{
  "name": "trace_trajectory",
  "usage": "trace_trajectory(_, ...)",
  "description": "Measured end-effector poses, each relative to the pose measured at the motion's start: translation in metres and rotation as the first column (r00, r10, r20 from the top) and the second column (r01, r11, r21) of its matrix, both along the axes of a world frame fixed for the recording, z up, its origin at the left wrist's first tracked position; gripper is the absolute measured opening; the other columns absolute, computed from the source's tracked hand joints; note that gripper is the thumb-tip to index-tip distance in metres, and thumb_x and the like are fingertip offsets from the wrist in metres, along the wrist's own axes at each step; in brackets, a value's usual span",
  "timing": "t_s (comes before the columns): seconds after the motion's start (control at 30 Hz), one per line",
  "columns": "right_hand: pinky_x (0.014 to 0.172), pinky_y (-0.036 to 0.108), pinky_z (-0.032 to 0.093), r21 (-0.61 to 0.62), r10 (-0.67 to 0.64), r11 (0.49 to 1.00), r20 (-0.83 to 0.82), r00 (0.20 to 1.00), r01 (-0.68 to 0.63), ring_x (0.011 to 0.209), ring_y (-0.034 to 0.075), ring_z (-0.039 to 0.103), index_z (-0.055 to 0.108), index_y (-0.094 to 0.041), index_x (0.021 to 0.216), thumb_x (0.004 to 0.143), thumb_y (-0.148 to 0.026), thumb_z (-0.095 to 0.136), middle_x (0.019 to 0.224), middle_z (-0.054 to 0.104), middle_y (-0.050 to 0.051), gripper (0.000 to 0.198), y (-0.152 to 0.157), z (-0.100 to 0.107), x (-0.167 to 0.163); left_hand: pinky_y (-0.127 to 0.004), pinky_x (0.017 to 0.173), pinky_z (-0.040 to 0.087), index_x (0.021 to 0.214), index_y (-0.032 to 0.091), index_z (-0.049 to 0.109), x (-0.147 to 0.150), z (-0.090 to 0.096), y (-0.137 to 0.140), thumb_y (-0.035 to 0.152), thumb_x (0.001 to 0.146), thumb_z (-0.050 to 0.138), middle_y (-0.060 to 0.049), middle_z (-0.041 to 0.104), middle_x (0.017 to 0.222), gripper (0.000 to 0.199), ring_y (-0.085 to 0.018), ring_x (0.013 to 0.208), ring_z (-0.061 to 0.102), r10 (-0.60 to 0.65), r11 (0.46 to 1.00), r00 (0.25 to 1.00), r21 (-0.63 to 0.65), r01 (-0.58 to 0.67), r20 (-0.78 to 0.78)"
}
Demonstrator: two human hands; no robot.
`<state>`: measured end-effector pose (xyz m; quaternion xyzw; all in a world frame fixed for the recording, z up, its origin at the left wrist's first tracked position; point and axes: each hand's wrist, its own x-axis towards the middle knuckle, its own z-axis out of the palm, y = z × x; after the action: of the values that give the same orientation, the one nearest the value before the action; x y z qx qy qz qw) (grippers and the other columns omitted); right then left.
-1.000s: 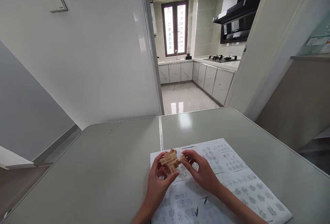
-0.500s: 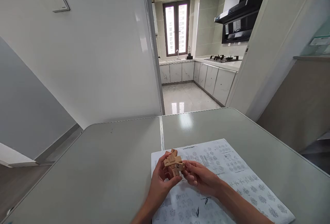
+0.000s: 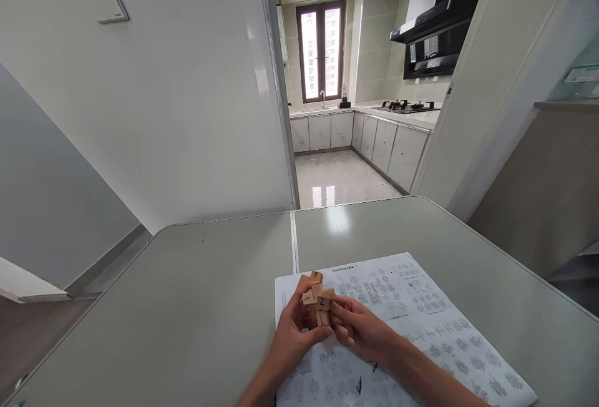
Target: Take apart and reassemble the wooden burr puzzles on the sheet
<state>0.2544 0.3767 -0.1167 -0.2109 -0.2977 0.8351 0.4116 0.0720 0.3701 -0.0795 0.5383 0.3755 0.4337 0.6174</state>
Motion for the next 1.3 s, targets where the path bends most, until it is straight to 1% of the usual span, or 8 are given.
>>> trace_trajectory(0.23,0.054,0.021,0.034,0.126,-0.028,0.992,0.079,0.997,0.018,0.059,0.008,0.039,0.073,-0.014,0.098,0.09,-0.048,0.076,0.071,0.048,-0.002,0.035,-0.001,0.008,-0.002,-0.033,0.083,0.056,0.137,0.027,0.057,0.005,0.002,-0.003,0.036,0.072,0.09,-0.008,0.071,0.119,0.074,-0.023,0.094,0.068,0.085,0.995,0.982,0.073,-0.073,-0.168)
trace_trajectory(0.47,0.062,0.027,0.04,0.38,-0.056,0.924,0.231,0.971,-0.036,0.065,0.013,0.046,0.072,-0.017,0.101,0.093,-0.06,0.065,0.078,0.057,0.002,0.045,-0.002,0.011,0.001,-0.024,0.06,0.051,0.136,0.03,0.06,0.003,-0.007,-0.006,0.035,0.073,0.089,0.001,0.067,0.088,0.07,-0.011,0.063,0.051,0.165,0.967,0.908,0.247,-0.071,-0.385)
trace_trajectory(0.67,0.064,0.028,0.043,0.461,-0.11,0.885,0.342,0.933,-0.064,0.066,0.015,0.048,0.072,-0.018,0.105,0.096,-0.063,0.059,0.079,0.057,0.002,0.048,-0.003,0.014,0.007,-0.023,0.058,0.054,0.13,0.032,0.065,0.001,-0.003,-0.006,0.037,0.071,0.09,-0.006,0.063,0.122,0.064,-0.015,0.079,0.062,0.244,0.902,0.898,0.426,-0.072,-0.365)
trace_trajectory(0.8,0.067,0.029,0.046,0.455,-0.129,0.889,0.362,0.923,-0.054,0.068,0.015,0.051,0.07,-0.019,0.105,0.1,-0.064,0.05,0.08,0.059,0.002,0.05,-0.003,0.013,0.008,-0.026,0.063,0.059,0.132,0.03,0.062,0.002,-0.002,-0.005,0.034,0.073,0.09,-0.005,0.07,0.113,0.066,-0.015,0.076,0.065,0.181,0.923,0.93,0.381,-0.048,-0.32)
trace_trajectory(0.87,0.07,0.031,0.048,0.504,-0.212,0.864,0.385,0.898,-0.012,0.071,0.017,0.055,0.067,-0.021,0.115,0.102,-0.062,0.047,0.085,0.062,0.003,0.047,-0.003,0.013,0.008,-0.029,0.068,0.061,0.132,0.029,0.062,0.001,-0.002,-0.005,0.034,0.072,0.09,-0.006,0.07,0.117,0.067,-0.016,0.079,0.067,0.19,0.926,0.935,0.371,-0.07,-0.299)
trace_trajectory(0.97,0.074,0.032,0.05,0.646,-0.416,0.762,0.429,0.802,0.05,0.078,0.019,0.06,0.06,-0.024,0.126,0.104,-0.055,0.048,0.096,0.067,0.006,0.04,-0.003,0.015,0.008,-0.032,0.073,0.063,0.132,0.028,0.061,0.001,-0.002,-0.005,0.032,0.073,0.09,-0.006,0.071,0.121,0.066,-0.017,0.08,0.068,0.198,0.931,0.942,0.353,-0.094,-0.27)
trace_trajectory(1.2,0.063,0.028,0.038,0.799,-0.604,0.598,0.497,0.623,-0.058,0.066,0.015,0.047,0.056,-0.021,0.087,0.106,-0.048,0.046,0.077,0.054,0.0,0.035,-0.003,0.014,0.015,-0.026,0.064,0.058,0.13,0.03,0.062,0.001,0.0,-0.005,0.025,0.067,0.092,-0.003,0.074,0.109,0.07,-0.015,0.074,0.065,0.189,0.919,0.929,0.39,-0.053,-0.319)
trace_trajectory(1.3,0.058,0.027,0.034,0.733,-0.509,0.679,0.51,0.693,-0.041,0.059,0.013,0.041,0.046,-0.022,0.074,0.106,-0.052,0.044,0.066,0.046,-0.003,0.044,-0.002,0.012,0.014,-0.026,0.064,0.057,0.129,0.032,0.062,-0.001,0.0,-0.006,0.022,0.069,0.09,-0.002,0.073,0.109,0.067,-0.015,0.076,0.065,0.221,0.893,0.903,0.449,-0.036,-0.368)
